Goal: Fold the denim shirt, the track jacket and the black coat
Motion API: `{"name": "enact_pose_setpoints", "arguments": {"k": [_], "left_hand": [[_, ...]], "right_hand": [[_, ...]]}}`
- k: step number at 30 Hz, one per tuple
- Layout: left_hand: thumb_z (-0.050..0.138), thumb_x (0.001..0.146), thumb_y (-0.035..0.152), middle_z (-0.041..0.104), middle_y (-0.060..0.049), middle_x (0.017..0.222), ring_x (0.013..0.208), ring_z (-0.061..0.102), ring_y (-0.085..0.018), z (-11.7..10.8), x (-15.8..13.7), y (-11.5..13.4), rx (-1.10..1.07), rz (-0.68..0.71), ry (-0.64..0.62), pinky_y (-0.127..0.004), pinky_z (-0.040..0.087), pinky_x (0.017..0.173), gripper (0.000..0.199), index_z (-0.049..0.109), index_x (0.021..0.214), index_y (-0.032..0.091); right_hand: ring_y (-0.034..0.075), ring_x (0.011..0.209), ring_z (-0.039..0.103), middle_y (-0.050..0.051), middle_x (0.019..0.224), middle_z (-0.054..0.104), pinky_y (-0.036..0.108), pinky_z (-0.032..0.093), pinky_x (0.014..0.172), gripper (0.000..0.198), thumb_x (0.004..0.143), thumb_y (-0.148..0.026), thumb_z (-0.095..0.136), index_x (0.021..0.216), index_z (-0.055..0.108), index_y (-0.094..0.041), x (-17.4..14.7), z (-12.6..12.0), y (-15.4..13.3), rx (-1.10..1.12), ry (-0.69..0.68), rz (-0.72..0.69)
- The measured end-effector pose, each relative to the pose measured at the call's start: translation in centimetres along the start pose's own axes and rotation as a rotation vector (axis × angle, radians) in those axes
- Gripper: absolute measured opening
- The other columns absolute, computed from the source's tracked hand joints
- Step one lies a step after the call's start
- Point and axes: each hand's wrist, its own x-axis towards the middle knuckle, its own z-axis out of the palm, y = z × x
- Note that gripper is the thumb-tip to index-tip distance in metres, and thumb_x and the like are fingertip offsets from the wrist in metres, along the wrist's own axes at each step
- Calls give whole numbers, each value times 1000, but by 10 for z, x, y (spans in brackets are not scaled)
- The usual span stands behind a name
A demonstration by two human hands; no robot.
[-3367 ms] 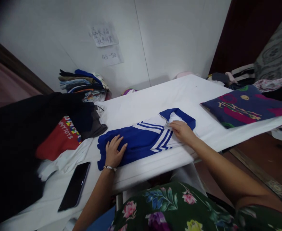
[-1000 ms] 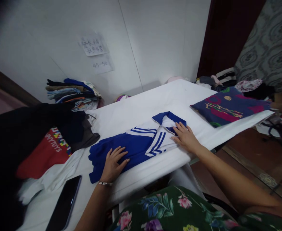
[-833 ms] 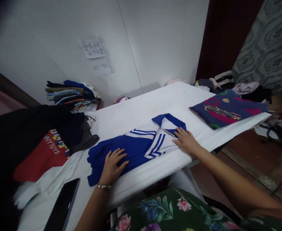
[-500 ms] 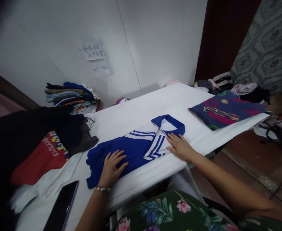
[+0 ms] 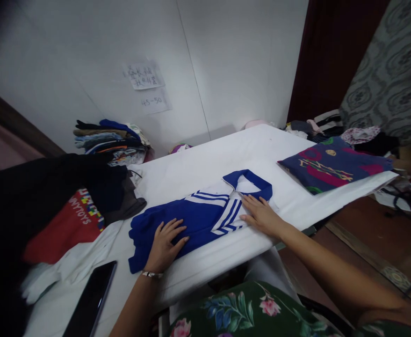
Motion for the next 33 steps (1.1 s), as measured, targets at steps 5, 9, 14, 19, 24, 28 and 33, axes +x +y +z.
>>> {"name": "enact_pose_setpoints", "arguments": {"k": [5, 9, 14, 19, 24, 28, 33], "left_hand": [[58, 82, 45, 61, -5, 126, 124, 48, -27, -1, 0, 1, -8, -8, 7, -56, 22, 110, 31, 67, 106, 27], [60, 82, 44, 61, -5, 125, 124, 49, -27, -1, 0, 0, -15, -6, 14, -56, 23, 109, 31, 67, 107, 28], [59, 82, 44, 61, -4, 126, 125, 48, -27, 0, 0, -2, -13, -1, 11, -57, 23, 109, 31, 67, 107, 29], [59, 82, 44, 61, -4, 125, 124, 49, -27, 0, 0, -1, -19, 2, 17, -57, 24, 109, 30, 68, 106, 29], [59, 82, 44, 61, -4, 125, 124, 49, -28, 0, 0, -2, -23, 8, 22, -57, 24, 109, 29, 67, 106, 29], [58, 83, 44, 61, -4, 126, 124, 48, -27, 1, -1, -2, -30, 2, 20, -57, 23, 109, 30, 67, 107, 29], [58, 83, 45, 60, -4, 127, 125, 47, -26, 0, -2, 0, -34, -17, -4, -56, 21, 110, 31, 66, 108, 28]], "right_hand": [[25, 141, 15, 10, 153, 22, 50, 16, 112, 70, 91, -62, 28, 148, 25, -21, 34, -11, -12, 39, 95, -36], [24, 142, 10, 11, 154, 18, 46, 14, 114, 75, 90, -63, 27, 148, 23, -15, 75, -13, -18, 49, 95, -52], [27, 142, 10, 14, 153, 19, 47, 12, 113, 75, 90, -62, 28, 147, 26, -13, 109, 9, -20, 68, -47, -11], [26, 142, 10, 12, 153, 21, 47, 9, 113, 72, 91, -62, 25, 145, 31, -15, 110, 27, -21, 46, -98, -29], [27, 141, 14, 12, 153, 22, 49, 15, 112, 72, 90, -65, 23, 146, 29, -19, 117, 9, -12, 88, -76, -29], [29, 141, 15, 15, 152, 24, 51, 15, 111, 70, 90, -60, 27, 143, 32, -15, 131, -8, 14, -63, 49, 80], [32, 140, 16, 16, 152, 22, 58, 16, 108, 70, 90, -59, 26, 142, 34, -13, 134, 0, 49, -148, 0, 294]]}}
